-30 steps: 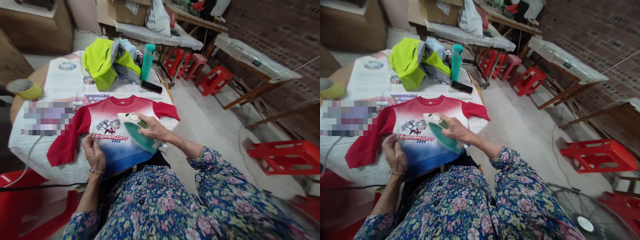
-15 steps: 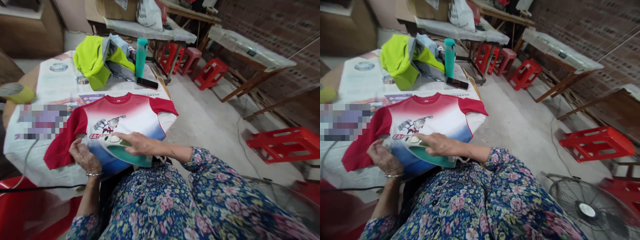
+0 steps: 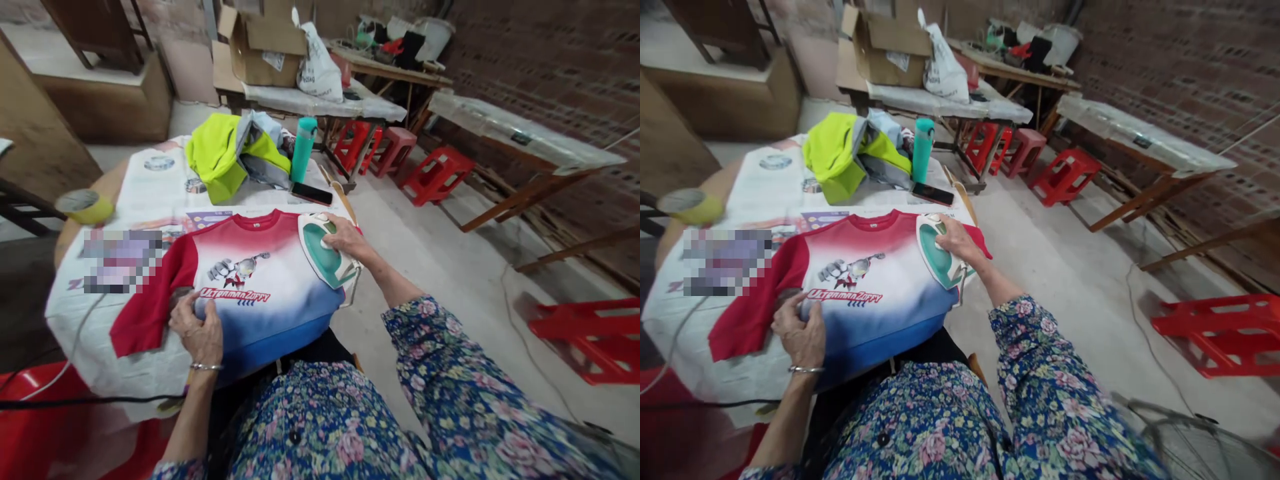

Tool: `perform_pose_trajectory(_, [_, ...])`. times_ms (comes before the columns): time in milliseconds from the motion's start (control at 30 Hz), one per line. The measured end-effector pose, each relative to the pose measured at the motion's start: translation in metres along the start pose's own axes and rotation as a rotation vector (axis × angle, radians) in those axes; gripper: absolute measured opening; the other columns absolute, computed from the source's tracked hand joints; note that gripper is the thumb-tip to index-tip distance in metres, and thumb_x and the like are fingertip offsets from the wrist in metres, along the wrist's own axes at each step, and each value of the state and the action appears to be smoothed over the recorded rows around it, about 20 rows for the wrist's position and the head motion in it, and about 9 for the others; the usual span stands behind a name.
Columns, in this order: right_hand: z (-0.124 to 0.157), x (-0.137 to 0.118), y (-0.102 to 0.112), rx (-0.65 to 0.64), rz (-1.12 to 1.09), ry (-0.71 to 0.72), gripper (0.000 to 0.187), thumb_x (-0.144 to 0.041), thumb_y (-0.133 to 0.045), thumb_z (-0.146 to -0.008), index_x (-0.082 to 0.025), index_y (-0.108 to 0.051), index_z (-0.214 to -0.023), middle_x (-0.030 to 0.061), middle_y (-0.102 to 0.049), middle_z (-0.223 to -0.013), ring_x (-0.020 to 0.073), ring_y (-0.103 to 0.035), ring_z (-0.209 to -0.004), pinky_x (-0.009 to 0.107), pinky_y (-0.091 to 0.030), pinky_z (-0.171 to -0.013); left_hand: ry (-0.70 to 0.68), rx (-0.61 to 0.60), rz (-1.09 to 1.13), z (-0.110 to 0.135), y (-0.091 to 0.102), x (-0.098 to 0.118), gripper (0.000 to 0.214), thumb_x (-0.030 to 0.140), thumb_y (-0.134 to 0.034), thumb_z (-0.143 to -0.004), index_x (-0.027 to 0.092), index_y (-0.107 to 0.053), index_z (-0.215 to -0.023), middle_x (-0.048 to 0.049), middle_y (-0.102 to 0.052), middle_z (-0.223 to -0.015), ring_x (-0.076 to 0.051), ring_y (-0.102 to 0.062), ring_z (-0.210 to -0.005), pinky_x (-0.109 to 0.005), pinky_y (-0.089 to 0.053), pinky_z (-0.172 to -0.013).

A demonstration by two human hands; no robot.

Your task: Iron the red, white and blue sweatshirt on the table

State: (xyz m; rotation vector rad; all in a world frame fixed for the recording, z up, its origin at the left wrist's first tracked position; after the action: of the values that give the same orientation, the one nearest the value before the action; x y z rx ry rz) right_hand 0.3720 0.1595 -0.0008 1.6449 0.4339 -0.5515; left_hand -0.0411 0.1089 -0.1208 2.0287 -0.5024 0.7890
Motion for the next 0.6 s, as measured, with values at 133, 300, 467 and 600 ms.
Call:
perform_pose_trajectory(133, [-0.018, -0.009, -0.013, -0.124, -0.07, 0.015, 0.061, -0.02, -0.057, -0.067, -0.02, -0.076, -0.125, 0.002, -0.069, -0.085, 0.025, -0.064, -0.075, 0.037, -0.057, -0.076, -0.133, -0.129, -0.013, -0.03, -0.038, 0.063, 0.032, 0.038, -0.055, -0.103, 0.024, -0.072, -0.127, -0.019, -0.07, -0.142, -0.039, -0.06, -0.14, -0.066, -0.046, -0.123])
perform_pose_trajectory(300, [-0.019, -0.013, -0.017, -0.161, -0.164, 0.007, 0.068, -0.02, -0.055, -0.067, -0.021, -0.073, -0.132, -0.0001, -0.067, -0.085, 0.0207, -0.06, -0.064, 0.033, -0.054, -0.067, -0.09, -0.311, -0.066, -0.109, -0.115, 0.115, 0.044, 0.025, -0.059, -0.095, 0.022, -0.074, -0.137, -0.0207, -0.065, -0.158, -0.044, -0.055, -0.148, -0.072, -0.043, -0.124])
perform_pose_trajectory(467, [-0.018, -0.012, -0.02, -0.143, -0.165, 0.018, 0.056, -0.024, -0.063, -0.077, -0.02, -0.074, -0.131, 0.0038, -0.077, -0.099, 0.0253, -0.071, -0.081, 0.039, -0.061, -0.082, -0.06, -0.347, -0.121, -0.154, -0.156, 0.106, 0.04, 0.024, -0.064, -0.093, 0.014, -0.075, -0.13, -0.0295, -0.067, -0.151, -0.049, -0.054, -0.15, -0.083, -0.03, -0.126])
perform_pose_trajectory(600, [-0.029, -0.04, -0.03, -0.145, -0.148, 0.152, 0.063, -0.019, -0.07, -0.08, -0.024, -0.073, -0.143, 0.0108, -0.08, -0.136, 0.0343, -0.072, -0.124, 0.05, -0.057, -0.11, -0.024, -0.373, -0.17, -0.164, -0.167, 0.085, 0.024, 0.027, -0.068, -0.092, 0.019, -0.079, -0.111, -0.0279, -0.074, -0.135, -0.05, -0.061, -0.141, -0.083, -0.032, -0.123])
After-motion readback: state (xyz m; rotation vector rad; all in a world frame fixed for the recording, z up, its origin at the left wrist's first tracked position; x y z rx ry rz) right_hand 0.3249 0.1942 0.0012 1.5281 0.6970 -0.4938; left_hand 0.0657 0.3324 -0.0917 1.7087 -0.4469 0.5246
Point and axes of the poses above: each hand's wrist, its own z-axis away from the middle knuckle, its own y-axis out of the back of the hand, x = y × z, the point moved 10 cm from there along -z, towards the middle knuckle
